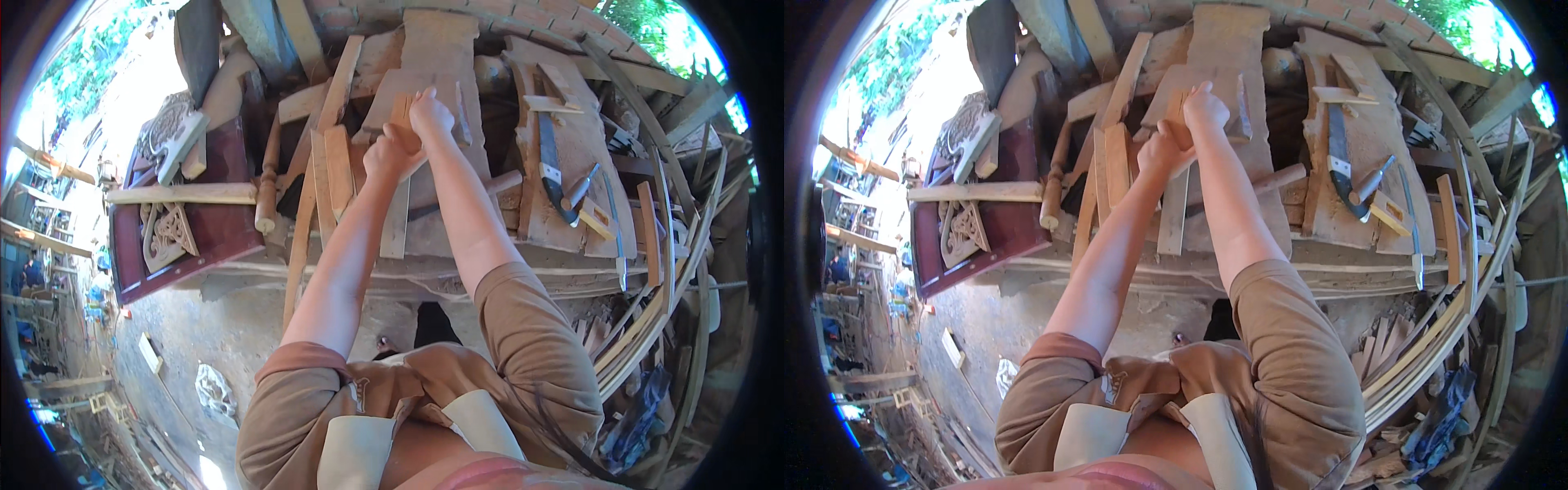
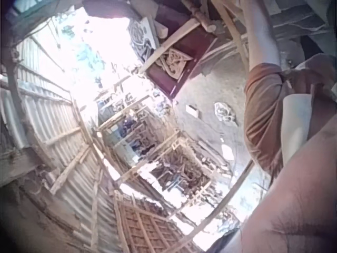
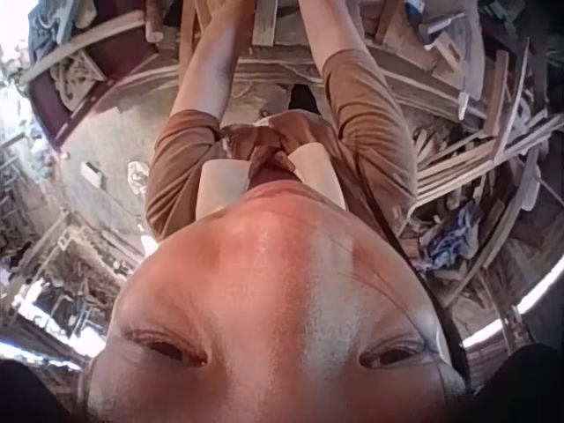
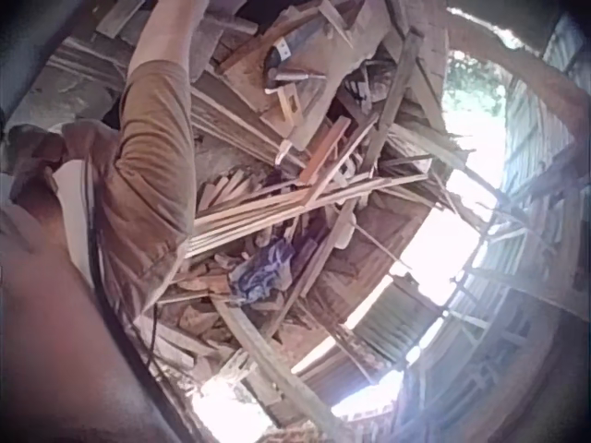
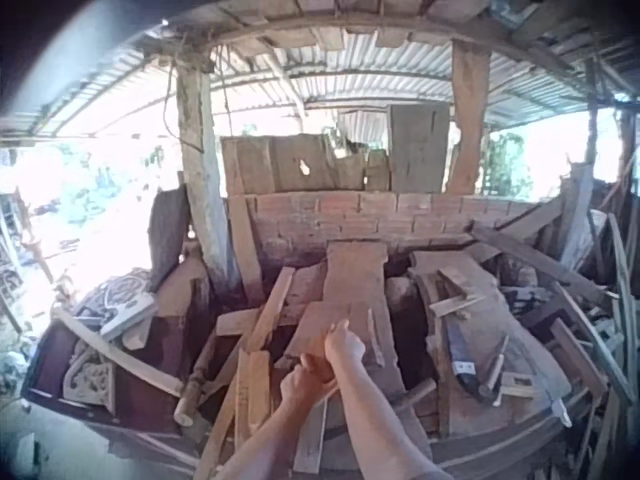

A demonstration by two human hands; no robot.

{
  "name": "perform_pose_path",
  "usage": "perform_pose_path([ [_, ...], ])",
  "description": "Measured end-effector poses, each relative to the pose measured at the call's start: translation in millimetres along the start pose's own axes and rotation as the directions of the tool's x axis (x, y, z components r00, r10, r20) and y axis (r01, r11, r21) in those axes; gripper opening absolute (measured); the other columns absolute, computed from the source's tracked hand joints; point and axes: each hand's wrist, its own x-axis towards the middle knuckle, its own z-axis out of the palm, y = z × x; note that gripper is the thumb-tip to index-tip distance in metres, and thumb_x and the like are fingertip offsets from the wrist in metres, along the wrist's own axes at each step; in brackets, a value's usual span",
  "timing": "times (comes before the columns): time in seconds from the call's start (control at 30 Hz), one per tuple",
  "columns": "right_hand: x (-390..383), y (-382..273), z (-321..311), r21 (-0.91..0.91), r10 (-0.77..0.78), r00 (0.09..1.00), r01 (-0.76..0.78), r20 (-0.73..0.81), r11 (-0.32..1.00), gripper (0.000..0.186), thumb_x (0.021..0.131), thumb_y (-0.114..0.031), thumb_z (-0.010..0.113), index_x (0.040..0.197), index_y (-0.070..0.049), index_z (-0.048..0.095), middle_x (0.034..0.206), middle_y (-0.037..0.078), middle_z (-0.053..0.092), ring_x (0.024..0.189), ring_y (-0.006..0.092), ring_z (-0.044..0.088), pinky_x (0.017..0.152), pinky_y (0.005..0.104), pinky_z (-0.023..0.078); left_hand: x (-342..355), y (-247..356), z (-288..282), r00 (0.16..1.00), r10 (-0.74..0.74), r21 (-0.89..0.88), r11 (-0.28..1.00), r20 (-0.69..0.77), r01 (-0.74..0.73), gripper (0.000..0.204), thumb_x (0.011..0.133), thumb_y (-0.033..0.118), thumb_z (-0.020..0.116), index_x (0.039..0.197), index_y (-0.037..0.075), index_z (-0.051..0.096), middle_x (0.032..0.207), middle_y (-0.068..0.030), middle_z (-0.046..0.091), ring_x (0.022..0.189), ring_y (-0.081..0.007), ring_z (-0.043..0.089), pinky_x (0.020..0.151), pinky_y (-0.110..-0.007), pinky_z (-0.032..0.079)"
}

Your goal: The person is carving and shaping a wooden block using a chisel and a mallet in a workshop.

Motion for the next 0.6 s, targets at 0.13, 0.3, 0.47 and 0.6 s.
perform_pose_path([
  [0.13,16.9,5.9,4.5,0.003,0.01,0.999,-0.01,0.051,1.0,0.036,0.093,-0.034,0.027,0.108,-0.005,0.04,0.097,0.02,0.061,0.093,0.0336,0.059,0.078,0.0444,0.046,11.9,8.0,2.5,0.997,-0.041,0.008,0.999,0.067,0.04,0.084,0.062,0.067,0.055,0.106,-0.002,0.038,0.085,-0.0206,0.062,0.082,-0.0347,0.062,0.07,-0.041,0.048],
  [0.3,74.5,10.2,-0.5,0.034,0.034,0.999,-0.036,0.039,0.999,0.036,0.093,-0.034,0.027,0.108,-0.005,0.042,0.101,0.019,0.06,0.096,0.033,0.059,0.079,0.0439,0.046,65.2,27.8,16.1,0.999,-0.037,0.016,0.999,0.011,0.036,0.083,0.061,0.066,0.057,0.103,-0.003,0.041,0.084,-0.0194,0.062,0.081,-0.0327,0.063,0.066,-0.04,0.05],
  [0.47,151.2,2.4,2.7,0.054,-0.018,1.0,0.017,0.02,0.998,0.035,0.092,-0.033,0.029,0.106,-0.005,0.044,0.102,0.019,0.06,0.096,0.0323,0.059,0.08,0.0425,0.045,135.3,45.9,26.5,0.997,-0.081,0.034,0.996,-0.013,0.081,0.081,0.064,0.067,0.053,0.104,-0.003,0.04,0.085,-0.0204,0.062,0.083,-0.0335,0.062,0.069,-0.041,0.049],
  [0.6,181.0,-0.7,5.7,0.039,-0.043,0.999,0.042,0.025,0.998,0.034,0.092,-0.032,0.03,0.107,-0.005,0.043,0.102,0.018,0.06,0.096,0.0318,0.059,0.08,0.0416,0.045,158.5,56.5,25.8,0.992,-0.125,0.024,0.992,0.008,0.125,0.081,0.065,0.068,0.052,0.105,-0.003,0.04,0.087,-0.0208,0.062,0.085,-0.0345,0.061,0.072,-0.042,0.048],
])
